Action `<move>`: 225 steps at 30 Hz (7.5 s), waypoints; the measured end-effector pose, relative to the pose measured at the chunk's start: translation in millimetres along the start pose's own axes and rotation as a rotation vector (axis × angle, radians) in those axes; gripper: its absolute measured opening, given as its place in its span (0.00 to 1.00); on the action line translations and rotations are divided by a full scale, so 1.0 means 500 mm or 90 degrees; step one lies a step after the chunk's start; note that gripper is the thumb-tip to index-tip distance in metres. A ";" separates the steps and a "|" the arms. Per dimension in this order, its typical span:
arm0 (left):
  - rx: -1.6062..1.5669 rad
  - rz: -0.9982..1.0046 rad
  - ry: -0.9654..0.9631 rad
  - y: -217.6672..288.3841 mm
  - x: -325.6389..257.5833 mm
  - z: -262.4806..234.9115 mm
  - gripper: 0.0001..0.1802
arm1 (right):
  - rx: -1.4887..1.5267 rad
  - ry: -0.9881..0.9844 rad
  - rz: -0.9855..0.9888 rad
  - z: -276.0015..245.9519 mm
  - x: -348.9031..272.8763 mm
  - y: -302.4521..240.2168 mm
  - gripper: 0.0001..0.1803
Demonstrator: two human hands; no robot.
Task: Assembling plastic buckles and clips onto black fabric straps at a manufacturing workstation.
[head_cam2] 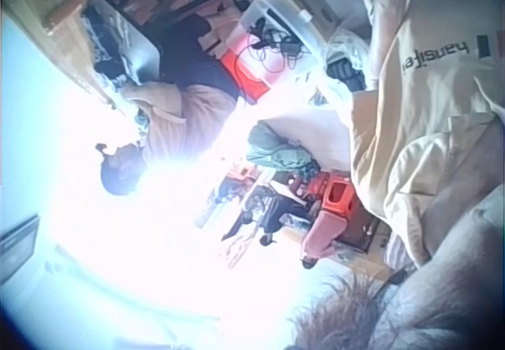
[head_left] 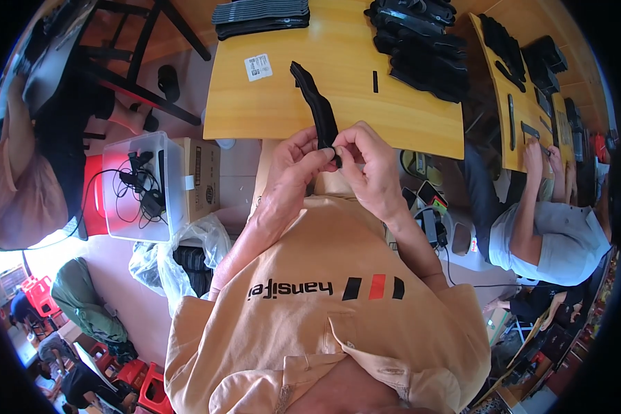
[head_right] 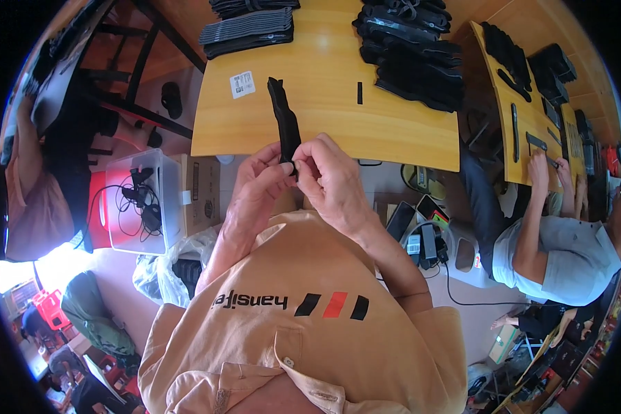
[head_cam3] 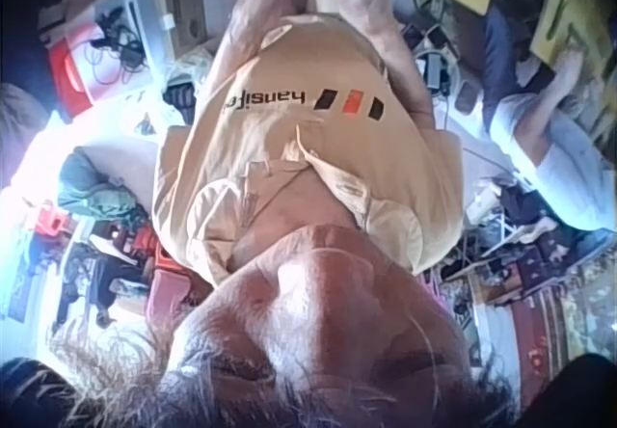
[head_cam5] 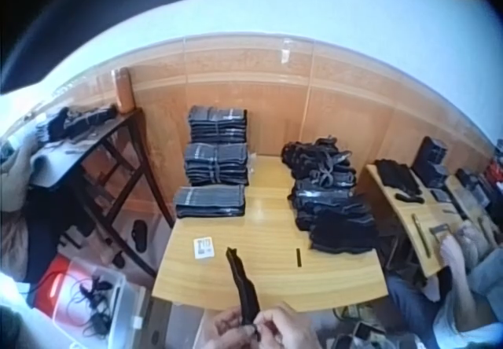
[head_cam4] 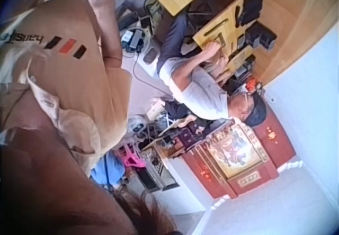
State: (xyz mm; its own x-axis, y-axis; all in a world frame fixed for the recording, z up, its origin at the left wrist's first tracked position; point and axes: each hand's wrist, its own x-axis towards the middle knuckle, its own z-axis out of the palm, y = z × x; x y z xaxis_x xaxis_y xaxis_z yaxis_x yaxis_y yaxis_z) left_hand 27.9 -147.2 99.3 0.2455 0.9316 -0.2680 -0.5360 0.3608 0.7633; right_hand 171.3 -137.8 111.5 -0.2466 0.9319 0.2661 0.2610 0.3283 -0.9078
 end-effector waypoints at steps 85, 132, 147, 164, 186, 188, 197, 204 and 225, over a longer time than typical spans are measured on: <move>0.230 0.023 0.143 -0.049 0.016 -0.017 0.12 | -0.455 -0.138 -0.230 0.006 -0.018 0.025 0.10; 0.732 0.093 -0.463 0.102 0.045 -0.155 0.25 | 0.400 -0.289 0.259 -0.179 0.055 0.070 0.06; -0.215 -0.025 -0.084 0.025 0.030 -0.113 0.16 | 0.179 -0.037 0.081 0.008 0.019 0.048 0.06; -0.069 0.037 0.039 0.012 0.012 -0.064 0.25 | -0.081 -0.004 -0.174 0.014 0.023 0.020 0.09; 0.023 0.047 0.090 0.014 0.013 -0.035 0.29 | -0.248 0.001 -0.202 0.006 0.013 -0.002 0.09; 0.029 0.049 0.092 0.007 0.012 -0.040 0.29 | -0.268 0.003 -0.211 0.009 0.012 0.001 0.09; 0.025 0.057 0.095 -0.003 0.015 -0.046 0.27 | -0.103 -0.036 -0.081 0.002 0.017 0.025 0.09; 0.085 0.068 0.115 -0.005 0.012 -0.035 0.28 | -0.312 -0.053 -0.204 0.000 0.003 0.008 0.09; 0.155 0.064 0.070 -0.015 0.012 -0.040 0.24 | -0.386 -0.128 -0.135 -0.012 0.002 0.015 0.04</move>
State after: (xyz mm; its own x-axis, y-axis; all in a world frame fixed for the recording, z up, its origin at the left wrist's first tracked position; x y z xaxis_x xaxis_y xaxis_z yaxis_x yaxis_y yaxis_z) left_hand 17.3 -143.3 80.0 0.1042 0.9661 -0.2362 -0.3408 0.2578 0.9041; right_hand 178.5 -133.6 107.0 -0.5039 0.8099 0.3001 0.6510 0.5845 -0.4844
